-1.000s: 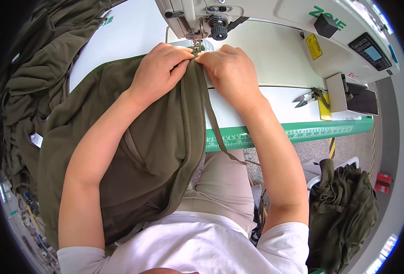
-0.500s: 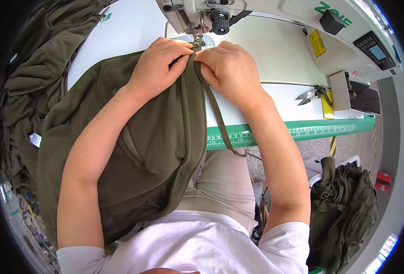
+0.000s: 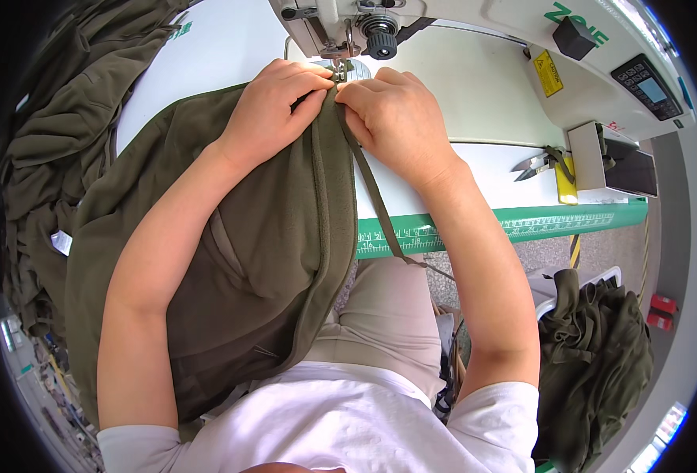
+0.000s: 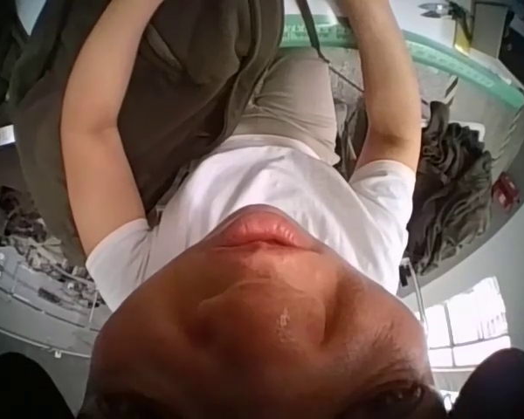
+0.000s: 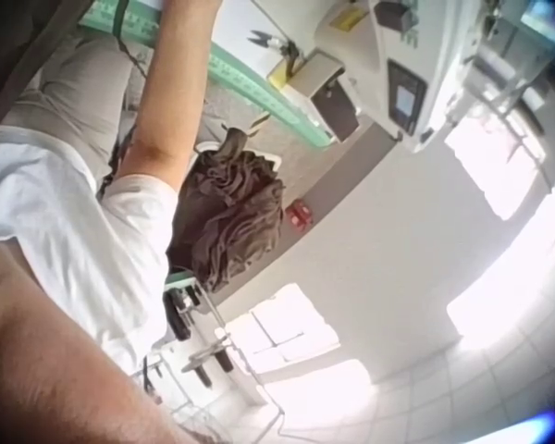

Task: Inspecting olive green fabric garments for quality, pulling loose threads, and using a sewing machine for minor adjustments.

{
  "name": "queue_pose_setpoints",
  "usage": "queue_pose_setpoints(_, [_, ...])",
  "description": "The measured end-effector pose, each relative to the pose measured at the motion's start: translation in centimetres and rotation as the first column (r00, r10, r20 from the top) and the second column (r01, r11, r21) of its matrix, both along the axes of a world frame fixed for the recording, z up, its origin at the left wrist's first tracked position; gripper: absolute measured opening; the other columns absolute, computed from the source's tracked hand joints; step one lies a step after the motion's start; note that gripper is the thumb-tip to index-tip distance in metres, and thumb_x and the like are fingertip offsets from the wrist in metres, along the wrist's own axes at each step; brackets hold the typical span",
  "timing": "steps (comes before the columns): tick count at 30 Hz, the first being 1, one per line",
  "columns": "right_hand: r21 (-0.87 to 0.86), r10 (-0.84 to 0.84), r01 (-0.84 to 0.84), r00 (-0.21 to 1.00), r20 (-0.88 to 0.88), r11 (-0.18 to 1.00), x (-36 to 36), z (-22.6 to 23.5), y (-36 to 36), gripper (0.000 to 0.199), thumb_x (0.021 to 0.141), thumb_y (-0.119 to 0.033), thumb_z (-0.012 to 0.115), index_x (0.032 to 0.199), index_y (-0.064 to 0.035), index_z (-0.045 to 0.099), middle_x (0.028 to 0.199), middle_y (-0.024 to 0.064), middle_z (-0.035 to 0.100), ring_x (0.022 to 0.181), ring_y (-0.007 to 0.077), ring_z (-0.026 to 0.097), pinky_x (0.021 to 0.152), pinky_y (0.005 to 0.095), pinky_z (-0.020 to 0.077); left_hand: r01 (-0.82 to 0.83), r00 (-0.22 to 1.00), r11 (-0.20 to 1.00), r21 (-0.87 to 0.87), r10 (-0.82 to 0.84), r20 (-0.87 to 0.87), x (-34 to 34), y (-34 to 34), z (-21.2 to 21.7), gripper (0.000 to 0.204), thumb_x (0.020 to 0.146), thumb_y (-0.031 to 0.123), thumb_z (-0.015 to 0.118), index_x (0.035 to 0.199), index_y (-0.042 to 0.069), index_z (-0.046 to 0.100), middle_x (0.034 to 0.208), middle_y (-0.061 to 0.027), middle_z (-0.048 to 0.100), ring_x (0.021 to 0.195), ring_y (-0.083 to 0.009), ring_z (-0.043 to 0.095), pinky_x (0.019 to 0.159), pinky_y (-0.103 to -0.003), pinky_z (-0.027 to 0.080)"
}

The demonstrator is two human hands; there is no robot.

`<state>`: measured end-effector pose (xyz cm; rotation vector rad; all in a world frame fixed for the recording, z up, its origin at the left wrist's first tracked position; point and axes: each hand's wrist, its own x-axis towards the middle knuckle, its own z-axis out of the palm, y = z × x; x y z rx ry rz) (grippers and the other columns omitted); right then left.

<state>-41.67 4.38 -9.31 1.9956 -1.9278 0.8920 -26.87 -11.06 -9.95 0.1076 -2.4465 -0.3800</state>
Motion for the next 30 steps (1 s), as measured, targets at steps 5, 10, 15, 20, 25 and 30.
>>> queue_pose_setpoints(5, [-0.018,-0.002,0.001,1.0,-0.004,1.0,0.0,-0.2,0.0,0.018,0.082,-0.006,0.069,0.099,-0.0098,0.071,0.096,0.0012,0.074,0.08,0.0248,0.062,0.073,0.0379,0.0545,0.008,0.998,1.0,-0.002,-0.007,0.054,0.0,-0.5,0.0,0.013,0.091,0.009,0.062,0.102,0.007,0.069,0.108,-0.0061,0.072,0.1,-0.0274,0.064,0.092,-0.037,0.05])
queue_pose_setpoints(10, [-0.037,-0.028,0.027,0.999,-0.019,0.999,0.6,0.1,1.0,0.017,0.084,-0.002,0.068,0.1,-0.0088,0.071,0.094,0.004,0.073,0.08,0.0233,0.063,0.074,0.0369,0.0544,0.047,0.999,0.999,-0.012,-0.047,-0.01,-0.5,-0.6,0.0,0.013,0.088,0.015,0.064,0.099,0.008,0.07,0.1,-0.0068,0.071,0.095,-0.0278,0.064,0.088,-0.039,0.052])
queue_pose_setpoints(15, [-0.352,0.064,0.167,0.826,0.56,0.921,9.1,0.4,7.0,0.015,0.09,0.006,0.063,0.102,-0.0011,0.067,0.091,0.01,0.066,0.086,0.0171,0.062,0.075,0.0343,0.0505,-0.033,0.993,0.953,0.301,-0.003,0.12,1.8,-2.4,1.0,0.019,0.086,0.017,0.067,0.103,0.008,0.068,0.107,-0.0088,0.069,0.095,-0.0276,0.065,0.09,-0.038,0.052])
queue_pose_setpoints(20, [-0.282,0.084,0.426,0.426,0.901,0.86,20.4,-6.0,13.8,0.019,0.094,-0.002,0.064,0.113,-0.0007,0.062,0.094,0.0075,0.062,0.092,0.0149,0.057,0.088,0.0282,0.0452,0.041,0.957,0.995,0.087,-0.065,0.282,3.2,0.0,2.7,0.026,0.087,0.014,0.064,0.11,0.003,0.066,0.116,-0.0114,0.066,0.105,-0.0304,0.064,0.094,-0.039,0.051])
queue_pose_setpoints(25, [0.064,-0.083,-0.055,-0.488,0.869,0.996,22.5,-6.0,16.2,0.023,0.1,-0.013,0.063,0.12,-0.0014,0.061,0.101,0.0039,0.066,0.089,0.0094,0.058,0.082,0.0236,0.0456,0.117,0.949,0.992,-0.036,-0.101,0.298,6.0,4.3,2.0,0.035,0.091,0.017,0.057,0.119,-0.003,0.063,0.13,-0.0136,0.06,0.125,-0.0322,0.056,0.104,-0.04,0.047])
queue_pose_setpoints(30, [-0.122,-0.155,-0.358,-0.653,0.741,0.926,20.9,-4.3,19.8,0.02,0.103,-0.017,0.061,0.118,-0.0045,0.063,0.101,0.0007,0.069,0.081,0.0041,0.059,0.072,0.0209,0.0481,0.049,0.97,0.987,0.152,-0.084,0.23,4.8,4.5,1.6,0.04,0.094,0.022,0.054,0.124,-0.003,0.061,0.138,-0.0162,0.054,0.134,-0.0318,0.047,0.111,-0.041,0.04])
